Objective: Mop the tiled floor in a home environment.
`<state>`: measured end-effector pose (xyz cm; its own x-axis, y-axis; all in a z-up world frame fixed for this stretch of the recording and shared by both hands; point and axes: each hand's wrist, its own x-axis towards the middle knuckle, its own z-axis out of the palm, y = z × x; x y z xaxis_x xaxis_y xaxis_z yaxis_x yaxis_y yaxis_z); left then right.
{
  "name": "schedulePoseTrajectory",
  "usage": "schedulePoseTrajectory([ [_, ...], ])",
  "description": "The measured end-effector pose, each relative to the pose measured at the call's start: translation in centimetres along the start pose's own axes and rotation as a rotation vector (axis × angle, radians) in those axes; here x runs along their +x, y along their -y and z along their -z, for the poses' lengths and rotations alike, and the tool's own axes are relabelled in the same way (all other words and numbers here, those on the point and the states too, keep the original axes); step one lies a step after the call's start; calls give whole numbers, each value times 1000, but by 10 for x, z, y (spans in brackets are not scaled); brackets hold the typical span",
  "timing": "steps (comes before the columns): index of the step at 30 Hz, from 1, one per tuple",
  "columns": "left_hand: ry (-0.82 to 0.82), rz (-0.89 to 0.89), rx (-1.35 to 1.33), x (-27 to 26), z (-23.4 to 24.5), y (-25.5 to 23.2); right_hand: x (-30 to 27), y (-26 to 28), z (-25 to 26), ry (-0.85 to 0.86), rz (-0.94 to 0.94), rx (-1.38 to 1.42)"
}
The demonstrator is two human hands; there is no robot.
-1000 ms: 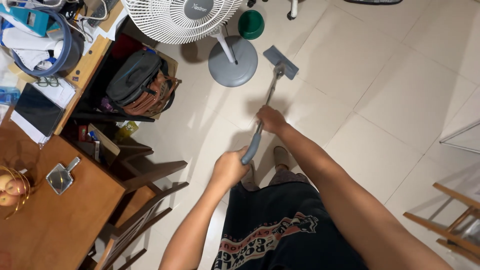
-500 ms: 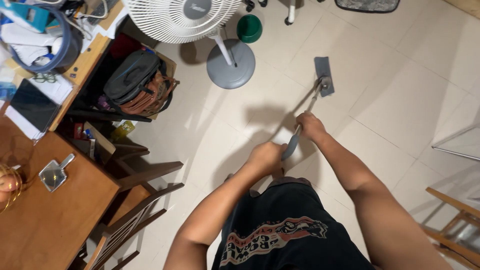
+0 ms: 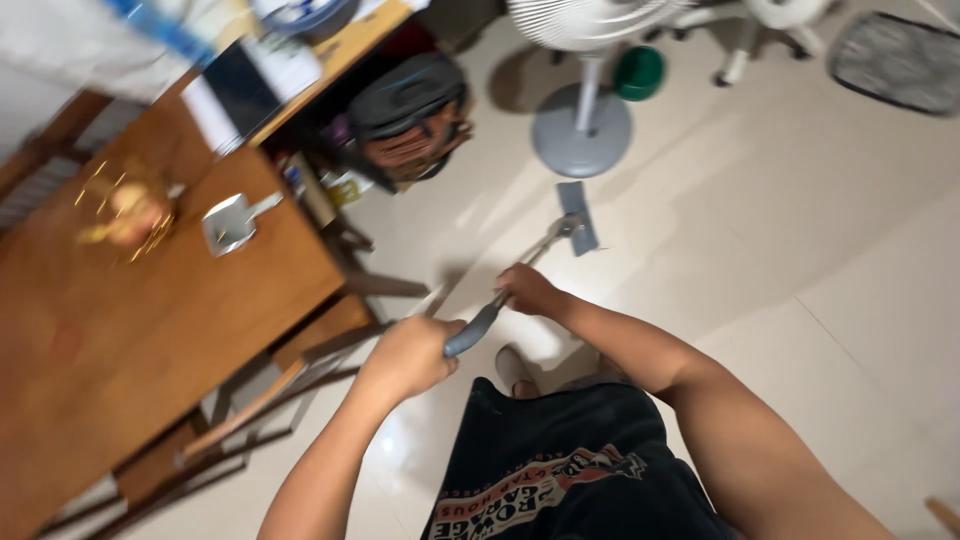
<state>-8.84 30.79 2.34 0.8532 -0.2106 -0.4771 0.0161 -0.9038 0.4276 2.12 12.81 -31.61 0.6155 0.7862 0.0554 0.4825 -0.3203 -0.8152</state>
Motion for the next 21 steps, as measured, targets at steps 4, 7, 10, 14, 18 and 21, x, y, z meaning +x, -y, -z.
schedulePoseTrajectory([
  [4, -87, 132, -43, -54, -14, 34, 53, 62, -33, 187, 31, 50],
  [7, -137, 341, -169, -68, -38, 47, 71, 59, -60, 76, 114, 28],
  [10, -381, 383, -415, -57, -72, 57, 79, 48, -57, -20, 161, -92],
  [14, -416, 416, -570, -18, -83, 59, 108, 26, -42, 72, -133, -408],
  [18, -470, 358, -552, 45, -83, 71, 142, 3, -9, 103, -422, -399],
  [21, -419, 380, -469, 92, -70, 77, 164, -51, -1, 47, -370, -362],
])
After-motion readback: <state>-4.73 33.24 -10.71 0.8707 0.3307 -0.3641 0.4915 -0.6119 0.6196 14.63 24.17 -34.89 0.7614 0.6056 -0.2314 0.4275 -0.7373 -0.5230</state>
